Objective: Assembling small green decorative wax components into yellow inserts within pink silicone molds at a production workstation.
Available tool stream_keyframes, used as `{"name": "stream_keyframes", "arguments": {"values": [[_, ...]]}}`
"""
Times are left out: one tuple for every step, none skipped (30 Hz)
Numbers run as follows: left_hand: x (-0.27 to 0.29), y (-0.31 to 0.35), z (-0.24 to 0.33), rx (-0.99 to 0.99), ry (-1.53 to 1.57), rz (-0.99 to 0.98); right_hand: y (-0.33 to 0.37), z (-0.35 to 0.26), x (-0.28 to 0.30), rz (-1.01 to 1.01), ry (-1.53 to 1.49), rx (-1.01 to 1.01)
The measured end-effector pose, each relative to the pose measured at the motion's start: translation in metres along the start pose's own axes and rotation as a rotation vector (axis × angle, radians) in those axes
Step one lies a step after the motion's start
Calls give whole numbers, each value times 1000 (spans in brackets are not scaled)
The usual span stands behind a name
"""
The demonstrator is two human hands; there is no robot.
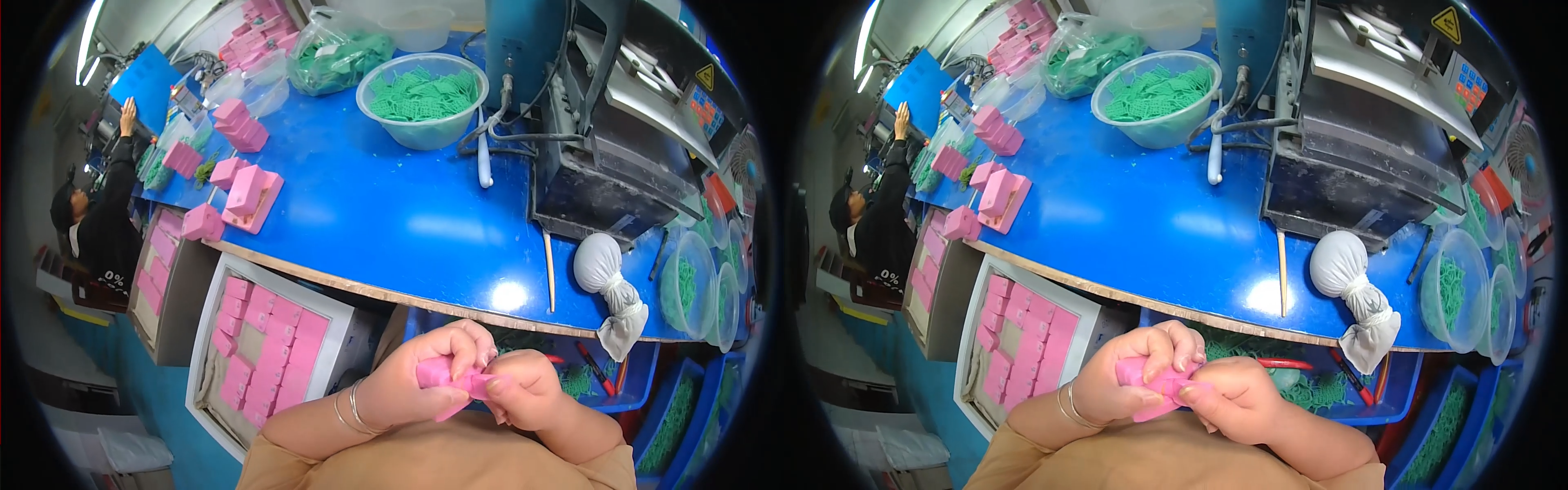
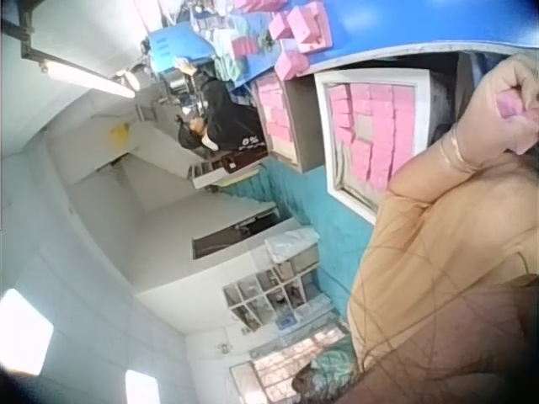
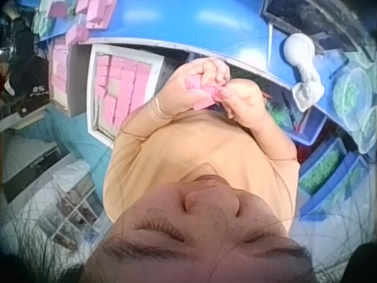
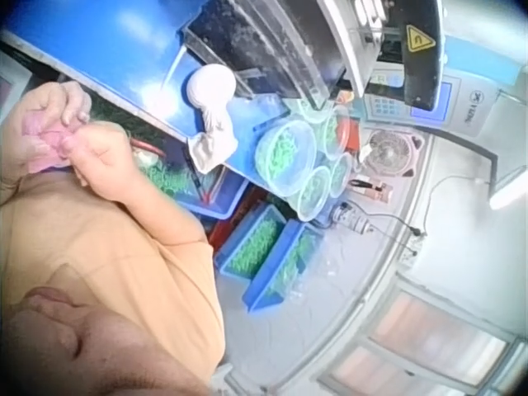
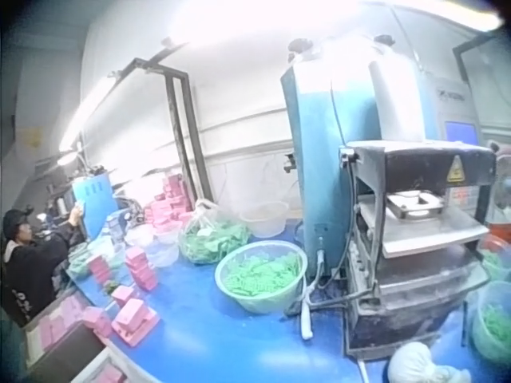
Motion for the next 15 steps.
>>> {"name": "stream_keyframes", "arguments": {"values": [[2,-2,-2,6,4,0,1,2,1,19,-120,-5],[8,-3,-8,19,297,59,1,7,2,23,-123,-8],[12,-4,-15,32,589,119,-1,9,7,30,-572,124],[13,-6,-16,35,590,122,-4,9,14,35,-1020,260],[16,-7,-15,-2,671,139,-5,8,21,176,-820,188],[19,-7,-15,-39,751,156,-8,9,18,176,-823,187],[22,-9,-12,-92,704,96,-7,19,23,330,-785,91],[22,-7,-12,-87,706,94,-2,29,30,482,-744,-6],[26,-4,-10,-79,715,184,2,38,32,494,-848,-27],[31,0,-9,-76,722,278,2,36,34,493,-847,-29],[30,2,-3,-134,683,201,4,34,37,534,-804,-94],[29,2,-1,-135,684,201,7,36,40,574,-759,-159],[28,5,4,-107,488,257,3,35,38,377,-815,-105],[30,7,7,-80,291,310,6,38,36,381,-815,-104],[30,7,6,-76,292,308,5,35,32,356,-777,-88]]}}
Point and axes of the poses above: each hand's wrist, its own y-axis away from the middle knuckle, its own x-axis out of the back of the hand, z = x × y, the point moved 8 cm from there along -y, towards the middle knuckle, and after that the axes turned 6 degrees about -z, right-handed, at the moved point
